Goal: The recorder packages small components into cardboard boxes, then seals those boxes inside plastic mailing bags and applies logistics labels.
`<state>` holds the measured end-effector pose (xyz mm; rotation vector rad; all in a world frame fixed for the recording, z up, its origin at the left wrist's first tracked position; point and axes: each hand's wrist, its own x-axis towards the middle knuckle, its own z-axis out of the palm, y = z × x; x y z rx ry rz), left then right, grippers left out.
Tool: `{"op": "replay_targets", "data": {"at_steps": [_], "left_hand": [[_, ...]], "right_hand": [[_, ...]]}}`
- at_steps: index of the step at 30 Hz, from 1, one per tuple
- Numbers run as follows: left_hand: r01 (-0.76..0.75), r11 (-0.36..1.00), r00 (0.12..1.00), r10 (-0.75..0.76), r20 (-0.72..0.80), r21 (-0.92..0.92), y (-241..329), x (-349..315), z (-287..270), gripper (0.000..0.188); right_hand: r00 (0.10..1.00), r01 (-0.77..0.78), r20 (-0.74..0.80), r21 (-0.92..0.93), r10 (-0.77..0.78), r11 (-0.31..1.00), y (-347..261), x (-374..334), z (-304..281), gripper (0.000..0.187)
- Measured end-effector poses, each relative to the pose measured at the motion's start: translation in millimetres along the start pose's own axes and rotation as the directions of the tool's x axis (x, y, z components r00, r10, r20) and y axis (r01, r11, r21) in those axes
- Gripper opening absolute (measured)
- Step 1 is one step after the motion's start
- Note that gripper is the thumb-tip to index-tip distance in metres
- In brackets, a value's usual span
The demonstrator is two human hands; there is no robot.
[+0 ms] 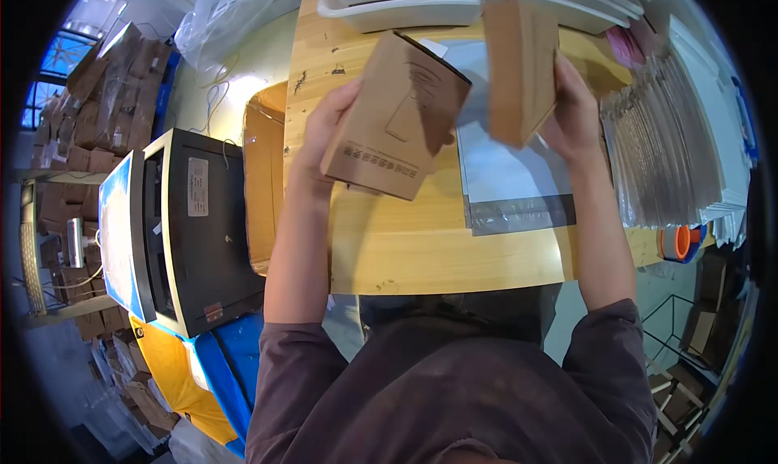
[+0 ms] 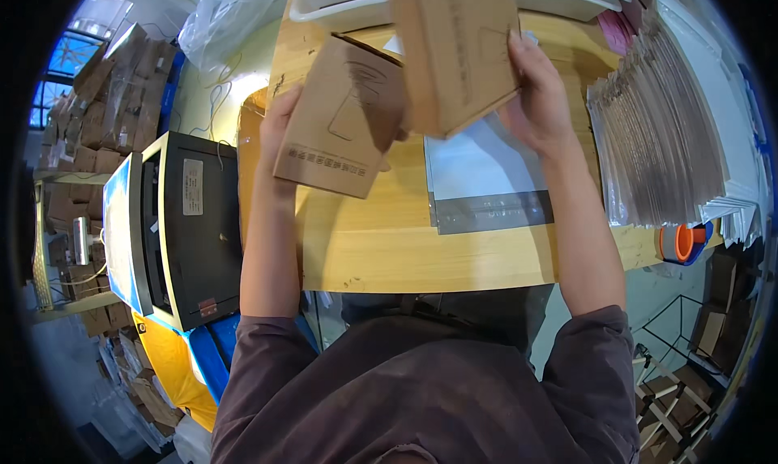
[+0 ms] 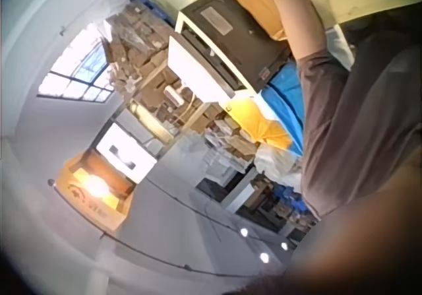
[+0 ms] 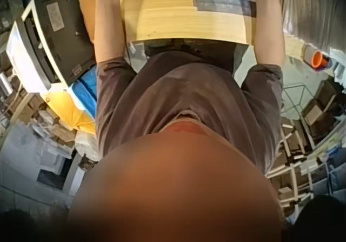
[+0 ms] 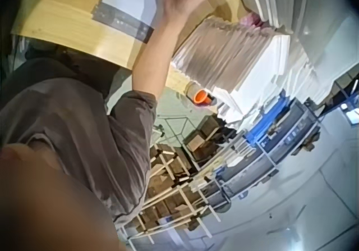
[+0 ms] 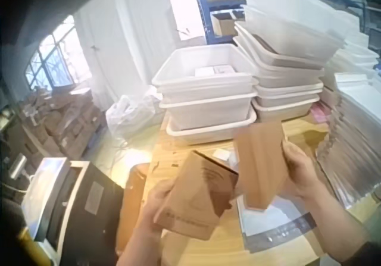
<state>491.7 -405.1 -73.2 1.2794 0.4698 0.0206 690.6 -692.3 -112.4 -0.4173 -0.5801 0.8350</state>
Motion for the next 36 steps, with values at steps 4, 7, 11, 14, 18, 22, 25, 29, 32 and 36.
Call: {"op": "replay_targets", "data": {"at_steps": [4, 7, 11, 14, 18, 22, 25, 29, 32, 36], "left_hand": [[0.090, 0.992, 0.996, -0.089, -0.018, 0.089, 3, -18, 54, 0.058], [0.158, 0.978, 0.987, -0.156, -0.026, 0.134, 5, -15, 56, 0.063], [0.261, 0.950, 0.965, -0.257, -0.048, 0.169, 0, 11, 30, 0.071], [0.022, 0.974, 0.977, 0.027, 0.212, -0.224, -15, 34, 6, 0.069], [-0.243, 0.970, 0.959, 0.236, 0.156, 0.026, -8, 24, 21, 0.062], [-0.310, 0.828, 0.947, 0.315, 0.068, 0.467, 1, 17, 13, 0.062], [-0.141, 0.797, 0.985, 0.170, 0.006, 0.587, 6, 22, -22, 0.070], [-0.462, 0.482, 0.882, 0.338, 0.328, 0.745, 5, 23, -17, 0.071], [-0.531, 0.253, 0.829, 0.355, 0.432, 0.809, 6, 14, -11, 0.072], [-0.425, -0.051, 0.847, 0.329, 0.417, 0.904, 5, -7, 5, 0.070]], "right_hand": [[0.984, -0.161, -0.169, -0.681, 0.061, 0.714, 25, -5, 46, 0.052], [0.989, -0.114, -0.030, -0.785, 0.145, 0.610, 35, -6, 63, 0.054], [0.995, -0.066, 0.002, -0.762, 0.105, 0.644, 39, -4, 65, 0.055], [0.986, -0.024, -0.115, -0.820, -0.123, 0.572, 36, 4, 52, 0.056], [0.957, -0.148, -0.245, -0.873, -0.156, 0.464, 47, 2, 49, 0.052], [0.935, -0.283, -0.335, -0.903, -0.115, 0.322, 48, 1, 52, 0.045], [0.948, -0.282, -0.300, -0.946, -0.107, 0.159, 39, 3, 54, 0.036], [0.937, -0.241, -0.250, -0.968, -0.245, 0.068, 42, 14, 43, 0.030], [0.940, -0.166, -0.120, -0.979, -0.318, -0.119, 52, 44, 26, 0.030], [0.957, -0.102, -0.005, -0.941, -0.290, -0.321, 71, 97, -3, 0.030]]}}
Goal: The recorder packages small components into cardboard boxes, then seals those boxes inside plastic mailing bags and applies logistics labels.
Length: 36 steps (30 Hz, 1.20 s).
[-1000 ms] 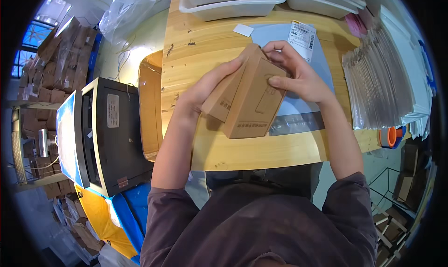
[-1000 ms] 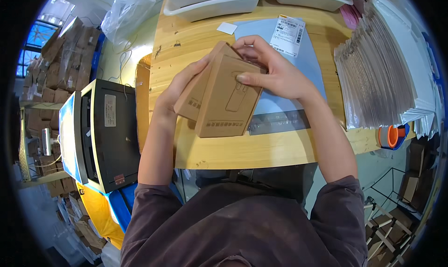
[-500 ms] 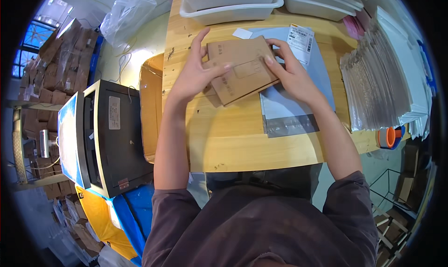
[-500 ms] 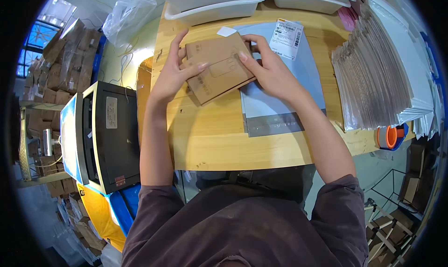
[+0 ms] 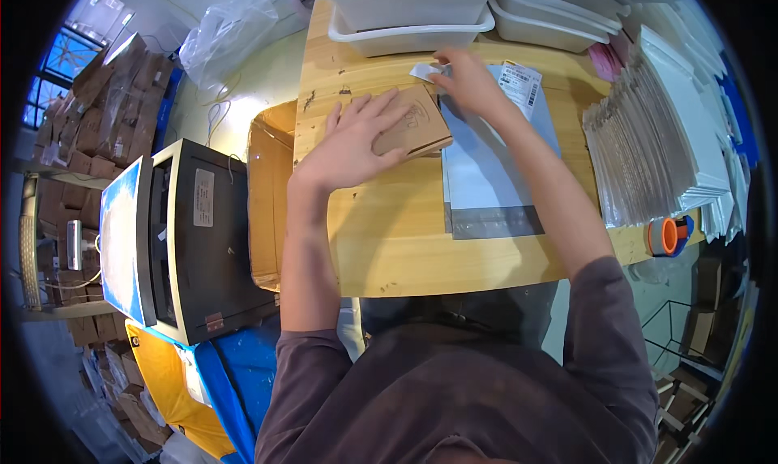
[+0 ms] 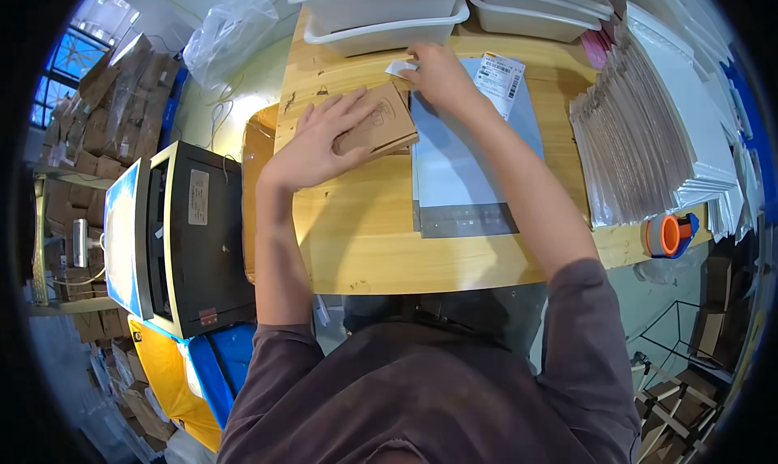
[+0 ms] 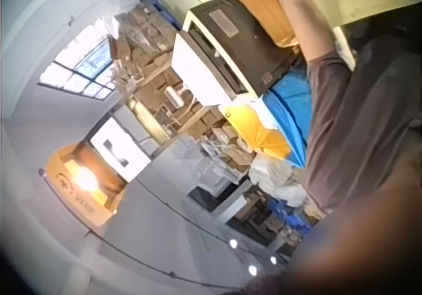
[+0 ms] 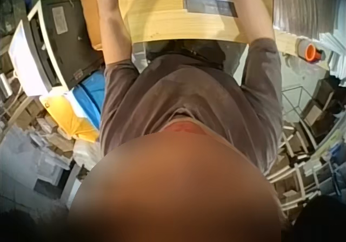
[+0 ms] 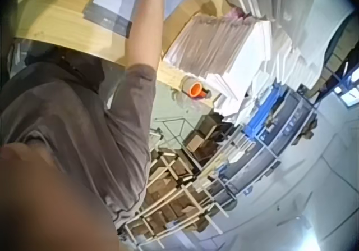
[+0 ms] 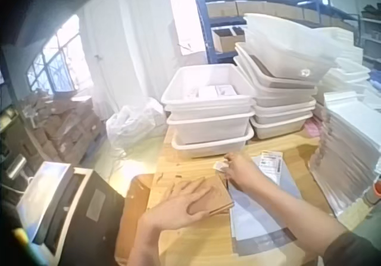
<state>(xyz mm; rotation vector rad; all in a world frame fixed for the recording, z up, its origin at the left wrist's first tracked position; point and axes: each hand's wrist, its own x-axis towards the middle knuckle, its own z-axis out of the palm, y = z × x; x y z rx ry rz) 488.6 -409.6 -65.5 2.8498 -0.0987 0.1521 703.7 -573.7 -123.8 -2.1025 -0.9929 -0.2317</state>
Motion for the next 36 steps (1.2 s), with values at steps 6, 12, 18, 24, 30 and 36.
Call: {"op": "replay_targets", "data": {"at_steps": [6, 12, 18, 24, 30, 36], "left_hand": [[0.064, 0.996, 0.998, -0.063, 0.009, -0.069, 4, 0, -2, 0.062], [0.147, 0.969, 0.988, -0.155, -0.023, -0.198, 12, -2, -24, 0.054], [0.243, 0.809, 0.959, -0.283, 0.007, -0.535, 5, 3, -31, 0.047], [0.244, 0.620, 0.919, -0.394, -0.028, -0.746, 1, 3, -27, 0.050], [0.306, 0.415, 0.852, -0.521, 0.053, -0.857, 1, 1, -39, 0.044], [0.123, 0.251, 0.737, -0.671, -0.081, -0.960, -17, 2, -36, 0.031]], "right_hand": [[0.997, -0.007, 0.081, 0.031, 0.004, 0.999, 26, 17, 30, 0.028], [0.982, -0.191, 0.099, 0.432, 0.164, 0.881, -23, -18, -17, 0.024], [0.947, 0.321, -0.134, 0.340, -0.292, 0.884, -52, -68, -45, 0.027], [0.925, 0.374, 0.012, 0.155, -0.380, 0.915, -57, -77, -44, 0.031], [0.931, 0.325, 0.106, 0.193, -0.349, 0.926, -47, -79, -46, 0.033], [0.972, 0.236, -0.097, 0.439, -0.216, 0.867, -63, -77, -46, 0.031]]}}
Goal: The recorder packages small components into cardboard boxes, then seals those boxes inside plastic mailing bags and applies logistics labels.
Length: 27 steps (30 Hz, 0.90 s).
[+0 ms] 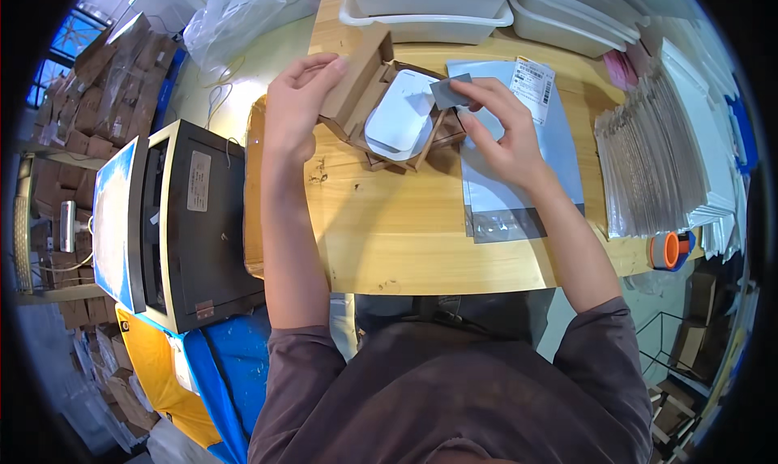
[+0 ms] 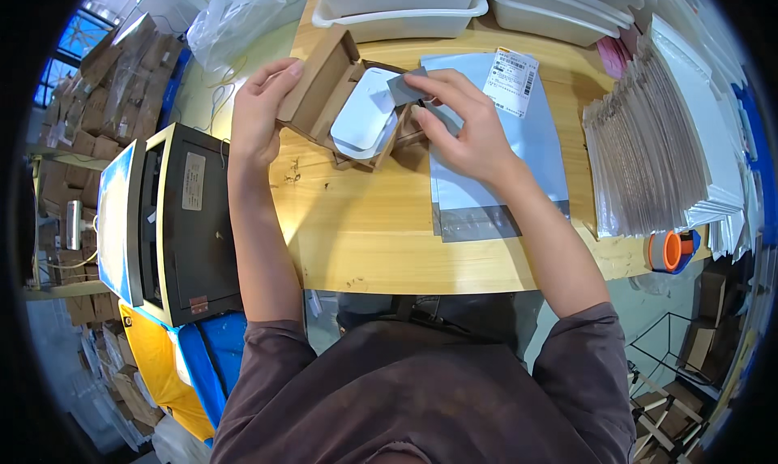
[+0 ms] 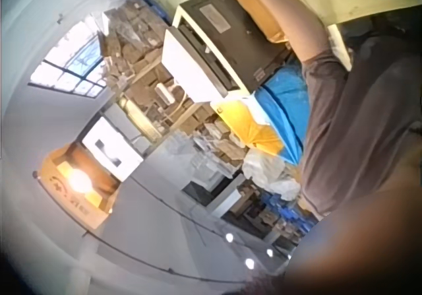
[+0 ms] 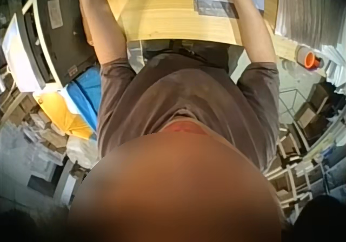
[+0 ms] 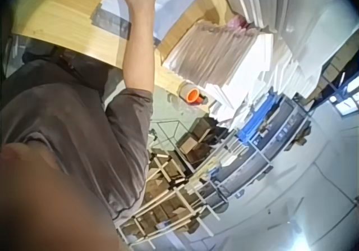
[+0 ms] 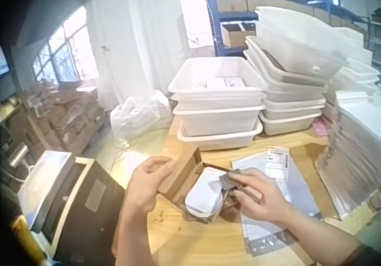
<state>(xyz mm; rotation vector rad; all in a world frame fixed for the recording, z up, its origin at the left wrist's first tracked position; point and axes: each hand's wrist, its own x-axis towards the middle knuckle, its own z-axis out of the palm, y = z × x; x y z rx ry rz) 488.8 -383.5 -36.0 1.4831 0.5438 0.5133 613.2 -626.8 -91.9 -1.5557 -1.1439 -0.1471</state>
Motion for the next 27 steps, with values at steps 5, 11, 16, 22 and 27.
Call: {"op": "replay_targets", "data": {"at_steps": [5, 11, 16, 22, 27], "left_hand": [[-0.112, 0.987, 0.976, 0.088, -0.201, -0.112, -2, 12, -15, 0.027], [-0.638, 0.355, 0.216, 0.934, -0.284, 0.683, 9, -9, 2, 0.024], [-0.909, 0.131, 0.249, 0.932, 0.263, 0.397, 5, -65, 74, 0.037], [-0.352, 0.933, 0.905, 0.360, 0.227, -0.077, -6, -66, 82, 0.019], [-0.100, 0.975, 0.925, 0.165, 0.343, -0.200, -9, -63, 79, 0.016]], "right_hand": [[0.966, -0.238, -0.008, 0.372, 0.260, 0.897, -5, 1, 3, 0.033], [0.929, -0.253, -0.047, 0.645, 0.367, 0.721, -14, 1, 3, 0.041], [0.934, -0.208, -0.072, 0.688, 0.351, 0.695, -30, 2, -1, 0.045], [0.942, -0.183, -0.087, 0.679, 0.326, 0.711, -33, 1, -3, 0.044], [0.940, -0.180, -0.102, 0.661, 0.324, 0.729, -31, 1, -6, 0.043]]}}
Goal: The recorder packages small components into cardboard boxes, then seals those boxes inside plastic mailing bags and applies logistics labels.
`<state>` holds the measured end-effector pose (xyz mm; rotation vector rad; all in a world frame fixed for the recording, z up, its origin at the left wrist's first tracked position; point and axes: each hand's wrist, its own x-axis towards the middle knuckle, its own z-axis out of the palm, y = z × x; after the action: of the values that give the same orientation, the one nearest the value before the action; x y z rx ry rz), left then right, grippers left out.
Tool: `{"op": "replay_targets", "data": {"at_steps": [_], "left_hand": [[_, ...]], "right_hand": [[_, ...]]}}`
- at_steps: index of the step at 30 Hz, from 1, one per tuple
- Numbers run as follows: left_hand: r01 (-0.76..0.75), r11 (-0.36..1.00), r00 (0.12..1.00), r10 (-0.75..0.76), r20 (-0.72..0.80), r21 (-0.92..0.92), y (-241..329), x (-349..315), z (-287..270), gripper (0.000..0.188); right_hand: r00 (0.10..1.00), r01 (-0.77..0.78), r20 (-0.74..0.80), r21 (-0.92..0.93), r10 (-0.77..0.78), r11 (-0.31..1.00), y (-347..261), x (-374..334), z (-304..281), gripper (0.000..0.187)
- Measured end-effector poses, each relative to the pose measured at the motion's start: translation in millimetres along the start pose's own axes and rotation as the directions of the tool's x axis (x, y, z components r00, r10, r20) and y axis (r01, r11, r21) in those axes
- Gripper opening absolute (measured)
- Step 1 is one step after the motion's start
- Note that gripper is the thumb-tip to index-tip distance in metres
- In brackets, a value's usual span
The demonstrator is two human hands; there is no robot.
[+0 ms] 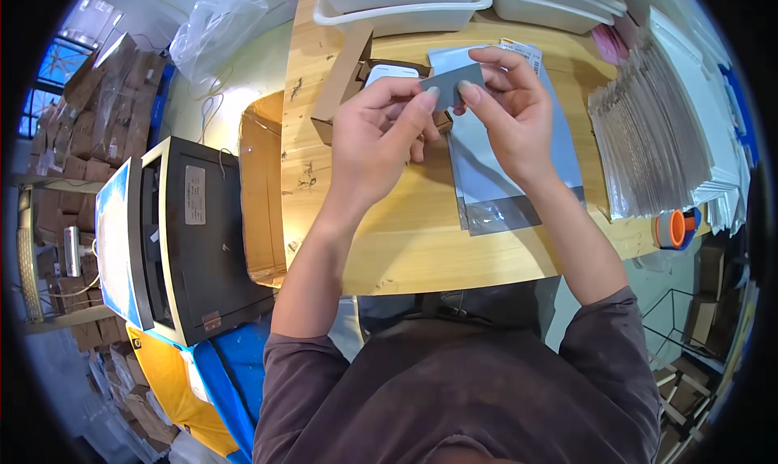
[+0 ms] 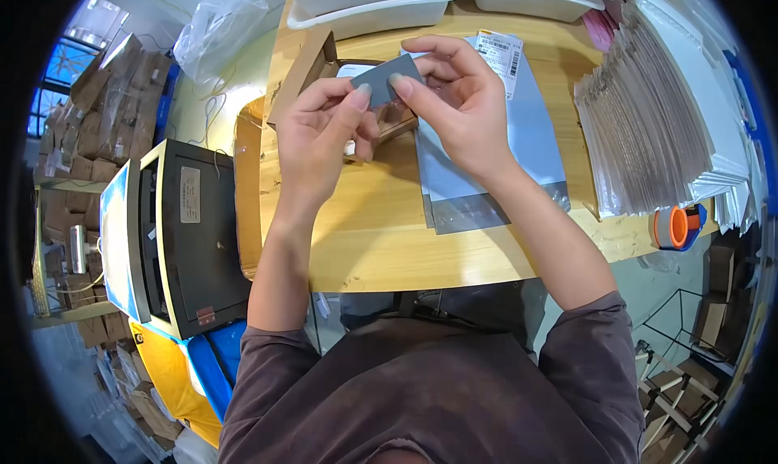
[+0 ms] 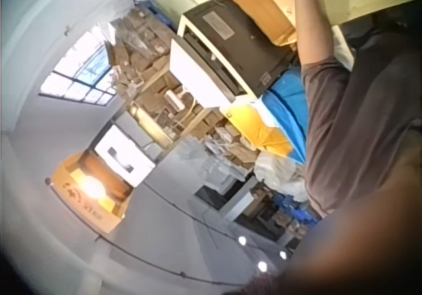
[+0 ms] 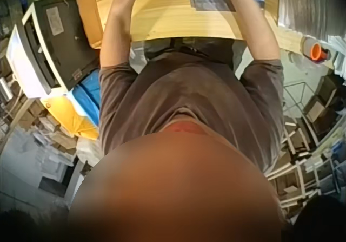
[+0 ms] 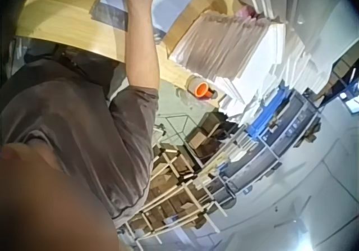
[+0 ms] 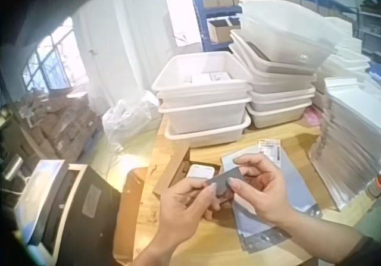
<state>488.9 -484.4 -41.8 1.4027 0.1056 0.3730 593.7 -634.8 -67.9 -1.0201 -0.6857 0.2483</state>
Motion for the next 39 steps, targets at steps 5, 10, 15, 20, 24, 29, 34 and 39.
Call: {"op": "replay_targets", "data": {"at_steps": [5, 10, 15, 20, 24, 29, 34, 39], "left_hand": [[0.016, 0.992, 0.999, -0.011, 0.039, -0.121, -5, 0, 0, 0.019], [0.034, 0.986, 0.998, -0.024, 0.065, -0.164, -8, 0, -3, 0.020], [0.022, 0.985, 0.997, -0.010, 0.071, -0.172, -8, 0, -1, 0.020], [0.016, 0.983, 0.995, 0.003, 0.098, -0.182, -7, 1, 0, 0.019], [0.003, 0.982, 0.993, 0.019, 0.116, -0.191, -11, 2, -2, 0.018], [-0.017, 0.980, 0.993, 0.040, 0.112, -0.198, -10, 1, 0, 0.017], [0.000, 0.980, 0.993, 0.024, 0.116, -0.199, -9, 0, 0, 0.016], [0.015, 0.982, 0.991, 0.010, 0.130, -0.187, -10, 2, -4, 0.014]], "right_hand": [[0.997, -0.060, 0.049, 0.105, 0.055, 0.993, -2, -1, -3, 0.042], [0.987, -0.155, 0.080, 0.228, 0.140, 0.961, -4, 1, -5, 0.042], [0.984, -0.175, 0.073, 0.257, 0.161, 0.951, -2, 2, -6, 0.042], [0.980, -0.196, 0.084, 0.270, 0.180, 0.943, -1, 3, -9, 0.042], [0.977, -0.210, 0.107, 0.289, 0.186, 0.934, -1, 3, -10, 0.042], [0.975, -0.212, 0.126, 0.314, 0.181, 0.925, -2, 3, -10, 0.041], [0.975, -0.212, 0.130, 0.320, 0.179, 0.924, -3, 4, -10, 0.042], [0.972, -0.222, 0.138, 0.309, 0.188, 0.925, -1, 4, -11, 0.042]]}}
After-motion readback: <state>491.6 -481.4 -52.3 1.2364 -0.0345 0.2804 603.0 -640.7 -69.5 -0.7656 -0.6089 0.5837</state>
